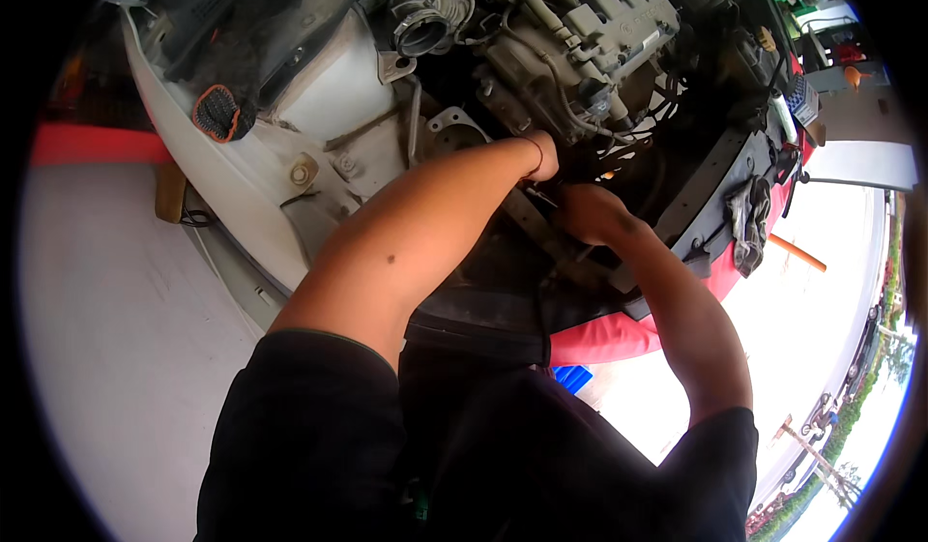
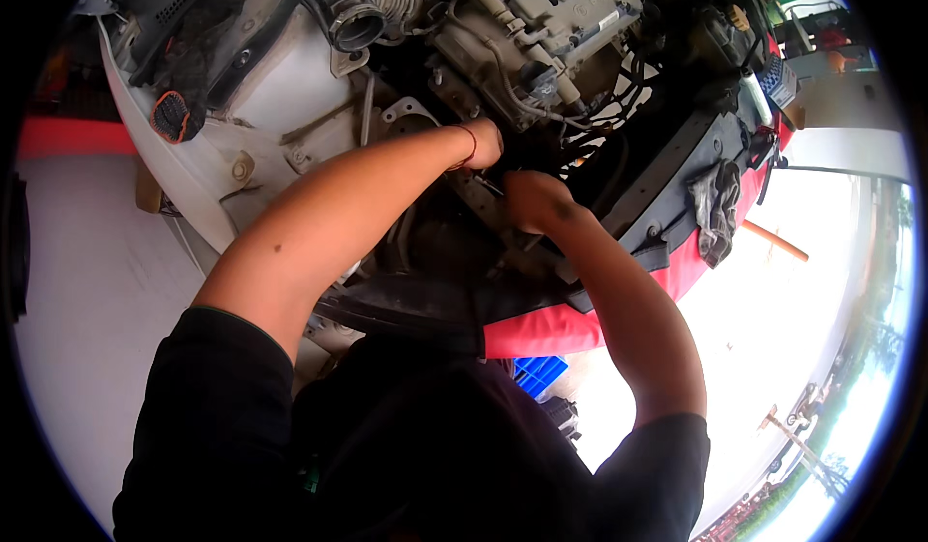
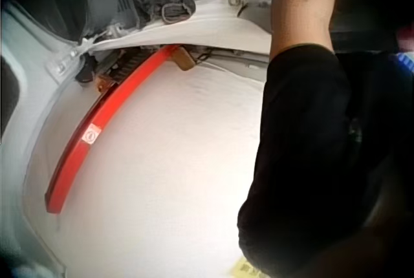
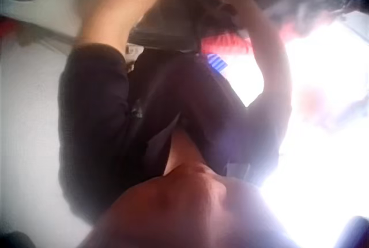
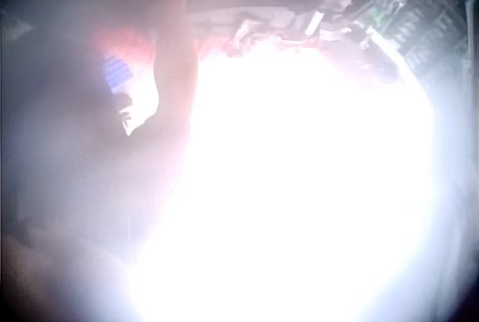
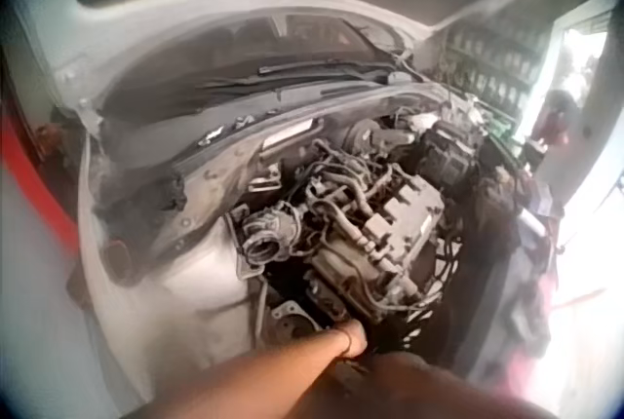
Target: The person works inside the engine bay of a vehicle, using a socket wrench to loosen or tighten a bolt near the engine block. The person periodically reaches for a different tool from a set resting on the vehicle's frame and continues working in the same area.
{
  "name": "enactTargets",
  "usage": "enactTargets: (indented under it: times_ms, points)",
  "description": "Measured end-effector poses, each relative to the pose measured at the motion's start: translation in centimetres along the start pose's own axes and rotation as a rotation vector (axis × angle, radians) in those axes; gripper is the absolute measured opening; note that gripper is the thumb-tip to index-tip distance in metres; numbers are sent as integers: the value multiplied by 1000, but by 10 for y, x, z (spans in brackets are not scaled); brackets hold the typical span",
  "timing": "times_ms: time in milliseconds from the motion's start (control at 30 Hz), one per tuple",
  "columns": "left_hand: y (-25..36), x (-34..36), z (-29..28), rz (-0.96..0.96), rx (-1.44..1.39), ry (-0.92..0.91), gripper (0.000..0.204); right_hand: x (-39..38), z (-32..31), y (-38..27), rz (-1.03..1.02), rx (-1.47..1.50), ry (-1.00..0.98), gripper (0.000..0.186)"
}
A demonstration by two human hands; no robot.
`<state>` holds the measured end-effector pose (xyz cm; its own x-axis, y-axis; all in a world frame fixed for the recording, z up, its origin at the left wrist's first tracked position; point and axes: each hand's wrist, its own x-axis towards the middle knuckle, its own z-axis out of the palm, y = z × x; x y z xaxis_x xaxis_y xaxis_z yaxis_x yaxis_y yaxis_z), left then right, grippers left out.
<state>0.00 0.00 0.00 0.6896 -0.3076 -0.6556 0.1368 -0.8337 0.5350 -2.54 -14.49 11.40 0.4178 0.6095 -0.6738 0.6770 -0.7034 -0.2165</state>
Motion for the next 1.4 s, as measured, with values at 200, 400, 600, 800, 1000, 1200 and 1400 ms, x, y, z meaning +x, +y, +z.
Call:
enactTargets:
  times_ms: [200, 400, 600, 800, 1000, 1200, 1400]
  points:
    - [-85, 63, 62, -11, 97, -44, 27, 65, 1, -13, -141, 14, -224, 24]
    - [-64, 63, 94, -215, -775, 123, 33, 94, 54, 26, 100, 126, -151, 24]
    - [-85, 85, 126, -423, -1591, 417, 45, 104, 73, 32, 85, 207, -152, 20]
    - [-101, 80, 160, -211, -2112, 471, 41, 109, 90, 18, -192, 135, -191, 24]
    - [-65, 67, 115, -365, -2113, 205, 34, 102, 84, 44, 48, 218, -50, 28]
    - [-50, 86, 134, -336, -2100, 181, 31, 91, 72, 52, 69, 378, -18, 31]
    - [-147, 135, 207, -75, -1495, 480, 29, 118, 69, 11, -35, 597, -52, 30]
